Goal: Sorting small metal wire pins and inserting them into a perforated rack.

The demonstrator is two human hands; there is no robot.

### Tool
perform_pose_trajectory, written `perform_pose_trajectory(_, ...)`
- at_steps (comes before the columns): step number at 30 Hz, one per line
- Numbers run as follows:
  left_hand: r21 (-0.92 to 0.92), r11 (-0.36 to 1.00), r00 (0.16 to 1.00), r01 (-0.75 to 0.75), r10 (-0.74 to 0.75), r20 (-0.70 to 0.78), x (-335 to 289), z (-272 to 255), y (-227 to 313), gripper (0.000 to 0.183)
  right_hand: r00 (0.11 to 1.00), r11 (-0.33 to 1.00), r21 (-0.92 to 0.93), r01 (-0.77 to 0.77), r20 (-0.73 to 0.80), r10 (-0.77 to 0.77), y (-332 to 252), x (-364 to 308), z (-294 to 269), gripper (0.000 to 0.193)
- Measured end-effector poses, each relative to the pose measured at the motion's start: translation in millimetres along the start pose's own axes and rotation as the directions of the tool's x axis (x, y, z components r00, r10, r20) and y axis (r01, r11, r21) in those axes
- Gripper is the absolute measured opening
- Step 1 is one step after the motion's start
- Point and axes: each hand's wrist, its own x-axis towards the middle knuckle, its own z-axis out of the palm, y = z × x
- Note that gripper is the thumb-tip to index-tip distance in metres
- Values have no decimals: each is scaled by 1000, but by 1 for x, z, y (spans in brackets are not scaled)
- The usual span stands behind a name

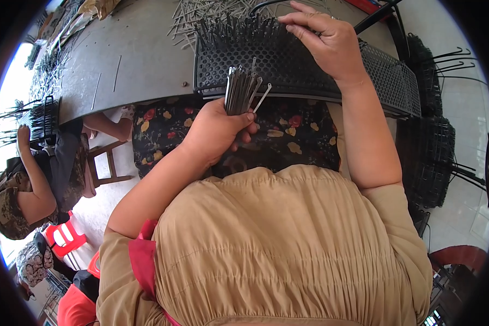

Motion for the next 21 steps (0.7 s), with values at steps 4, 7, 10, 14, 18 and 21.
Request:
perform_pose_trajectory(4, -50, 999, 1000, -11, 11, 10, 0, -2, -2, 9, 972, 919, 317, 236, -68, -226, -3, 3, 2, 8)
perform_pose_trajectory(7, -38, 999, 1000, -8, 9, 26, 1, 1, 1, 9, 981, 926, 326, 192, -92, -171, 22, 1, 6, 8)
perform_pose_trajectory(10, -30, 1000, 1000, -5, 6, 27, 1, 3, 1, 8, 905, 823, 382, 421, -237, -353, 38, 3, 12, 8)
perform_pose_trajectory(14, -50, 999, 1000, 0, 1, 20, 0, -1, 0, 8, 984, 978, -105, 179, 1, -180, -14, 7, -3, 6)
perform_pose_trajectory(18, -44, 998, 999, -40, 41, 27, -2, 4, 2, 8, 983, 985, -26, -172, -63, 170, -24, -23, 7, 10)
perform_pose_trajectory(21, -35, 996, 995, -82, 84, 62, -5, 6, 6, 9, 802, 627, 501, -597, 360, 476, -31, -32, 11, 11)
